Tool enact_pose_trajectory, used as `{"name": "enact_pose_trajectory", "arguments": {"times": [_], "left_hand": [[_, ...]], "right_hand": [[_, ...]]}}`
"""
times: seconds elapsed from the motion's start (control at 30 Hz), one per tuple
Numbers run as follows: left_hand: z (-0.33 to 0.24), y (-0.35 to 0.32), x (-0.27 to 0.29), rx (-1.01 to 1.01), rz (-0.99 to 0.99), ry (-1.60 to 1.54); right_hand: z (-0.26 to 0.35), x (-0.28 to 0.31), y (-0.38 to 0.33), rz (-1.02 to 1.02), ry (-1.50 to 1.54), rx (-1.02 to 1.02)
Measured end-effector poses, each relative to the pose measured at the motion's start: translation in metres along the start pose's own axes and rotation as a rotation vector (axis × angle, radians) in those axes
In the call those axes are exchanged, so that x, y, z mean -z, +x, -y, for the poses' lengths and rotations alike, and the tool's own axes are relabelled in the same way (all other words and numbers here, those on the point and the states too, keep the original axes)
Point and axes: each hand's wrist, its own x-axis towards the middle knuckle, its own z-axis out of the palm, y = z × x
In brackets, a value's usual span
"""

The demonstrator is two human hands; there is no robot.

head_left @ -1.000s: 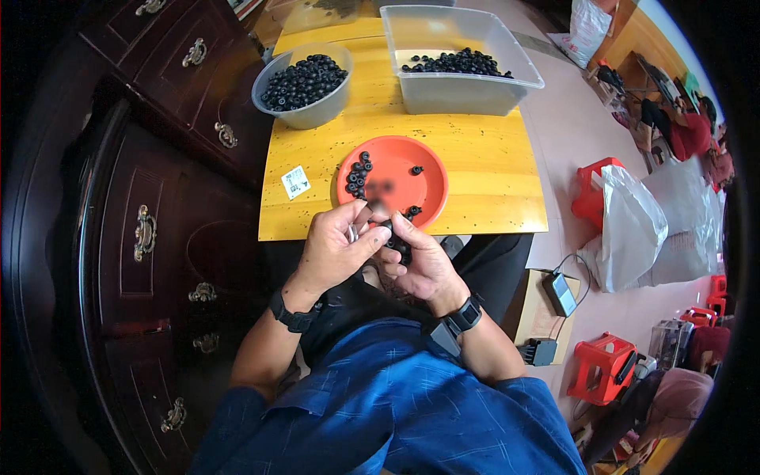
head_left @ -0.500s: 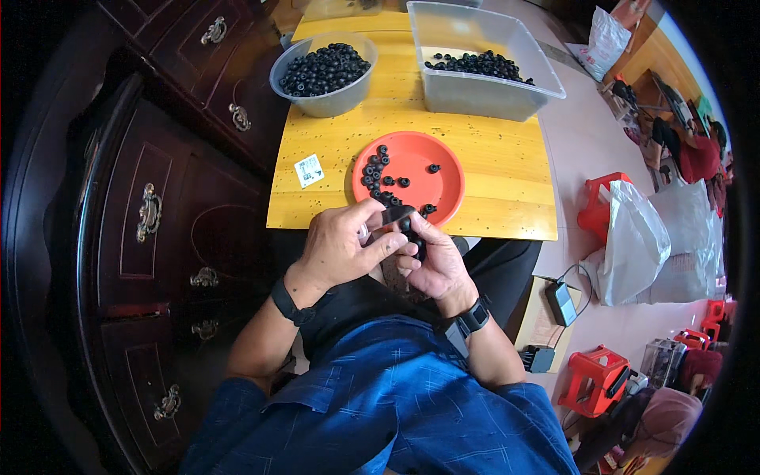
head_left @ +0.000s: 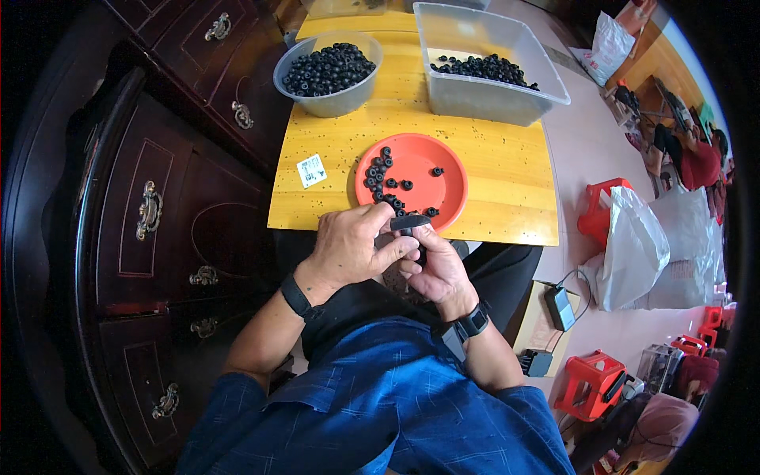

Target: Sorting small black components or dried fruits from a plate into plastic containers.

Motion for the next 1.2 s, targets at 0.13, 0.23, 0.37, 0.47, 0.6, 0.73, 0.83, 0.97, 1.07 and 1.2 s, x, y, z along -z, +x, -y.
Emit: {"name": "enact_pose_trajectory", "arguments": {"times": [0.13, 0.23, 0.37, 0.47, 0.6, 0.73, 0.83, 0.97, 1.07, 1.2], "left_hand": [[0.001, 0.0, 0.0, 0.001, 0.022, 0.019], [0.003, 0.001, -0.002, -0.009, 0.018, 0.022], [0.01, -0.001, -0.007, -0.019, 0.029, 0.042], [0.005, -0.001, -0.005, -0.052, 0.062, 0.047], [0.008, 0.0, -0.008, -0.027, 0.066, 0.044], [0.003, 0.006, -0.009, 0.007, -0.041, -0.113], [-0.003, 0.012, -0.007, 0.016, 0.017, -0.135], [0.002, 0.025, -0.003, 0.028, 0.072, -0.12], [0.025, 0.057, 0.012, 0.046, 0.07, -0.016], [0.049, 0.122, 0.063, 0.156, -0.29, 0.162]], "right_hand": [[0.0, -0.002, 0.0, -0.029, -0.007, 0.021], [0.001, 0.0, 0.0, 0.002, -0.019, 0.025], [0.0, 0.003, 0.001, -0.011, -0.019, 0.022], [-0.001, 0.012, 0.004, 0.033, 0.02, 0.039], [0.002, 0.005, 0.004, 0.008, 0.068, 0.046], [0.004, -0.002, 0.005, -0.05, 0.049, 0.052], [0.005, 0.003, 0.006, -0.086, 0.029, 0.041], [0.007, 0.008, 0.007, -0.059, 0.041, 0.03], [0.011, 0.007, 0.005, -0.097, 0.12, 0.038], [0.015, 0.0, 0.001, -0.013, 0.219, 0.011]]}}
